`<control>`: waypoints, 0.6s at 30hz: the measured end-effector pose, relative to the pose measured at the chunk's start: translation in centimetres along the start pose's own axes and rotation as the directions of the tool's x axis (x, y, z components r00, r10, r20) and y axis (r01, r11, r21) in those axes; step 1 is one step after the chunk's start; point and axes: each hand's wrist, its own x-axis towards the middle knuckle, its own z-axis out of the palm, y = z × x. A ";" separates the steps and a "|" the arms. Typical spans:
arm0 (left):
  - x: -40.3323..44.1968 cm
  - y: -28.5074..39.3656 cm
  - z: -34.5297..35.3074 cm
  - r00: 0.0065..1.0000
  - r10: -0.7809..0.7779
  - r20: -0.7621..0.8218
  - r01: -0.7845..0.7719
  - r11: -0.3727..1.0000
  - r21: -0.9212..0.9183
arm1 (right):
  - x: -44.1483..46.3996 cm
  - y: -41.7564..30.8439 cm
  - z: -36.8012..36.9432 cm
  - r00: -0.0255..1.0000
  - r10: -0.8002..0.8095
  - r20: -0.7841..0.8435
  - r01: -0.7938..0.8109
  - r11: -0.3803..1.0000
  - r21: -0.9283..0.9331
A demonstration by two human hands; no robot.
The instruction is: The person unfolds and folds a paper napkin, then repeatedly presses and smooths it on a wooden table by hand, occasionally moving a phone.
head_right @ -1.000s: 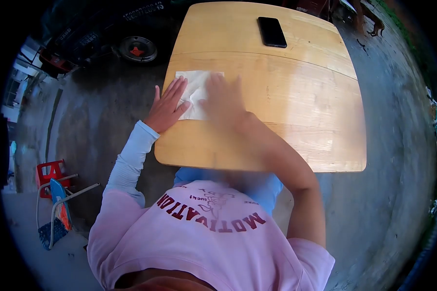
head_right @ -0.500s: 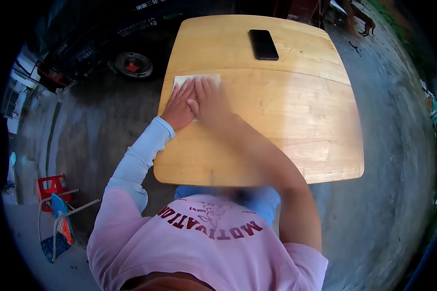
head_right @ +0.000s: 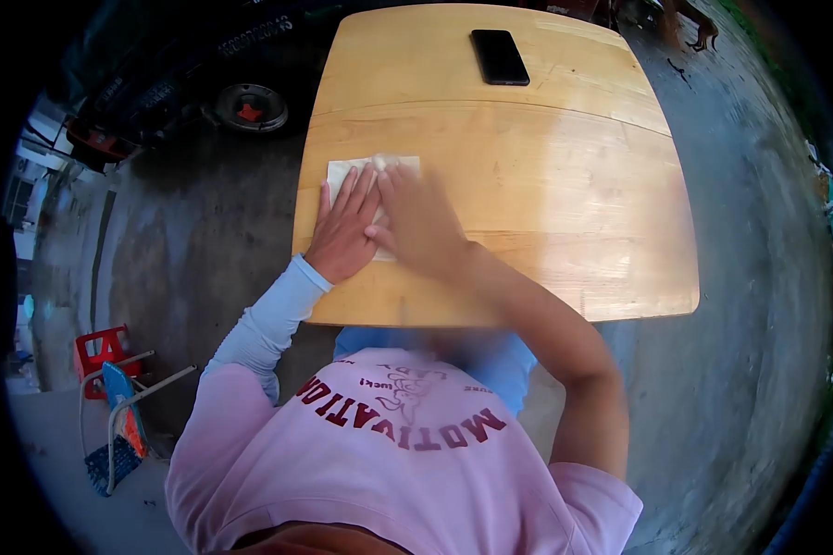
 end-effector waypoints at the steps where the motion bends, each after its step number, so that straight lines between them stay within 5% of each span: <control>1: -2.4 1.4 -0.5 1.000 0.019 0.004 -0.019 1.000 0.000 | -2.1 -1.2 -0.9 1.000 -0.022 0.001 0.022 0.997 0.077; 9: -7.3 4.6 -2.6 0.995 0.053 0.083 -0.049 0.997 -0.055 | -7.2 -4.7 -3.0 0.989 -0.014 0.145 0.010 1.000 0.026; 13: -1.8 2.0 -1.1 0.990 0.135 0.048 -0.136 0.990 0.022 | -4.3 -0.9 -2.0 0.996 0.013 0.087 -0.001 0.990 -0.140; 16: 5.2 1.2 0.4 0.989 0.131 0.073 -0.131 0.991 -0.014 | -0.5 2.3 -5.1 0.952 0.211 0.220 -0.193 0.976 -0.100; 18: 10.2 1.4 1.5 0.988 0.131 0.076 -0.130 0.991 -0.022 | 0.4 7.3 -2.1 0.972 0.224 0.070 -0.201 0.949 -0.244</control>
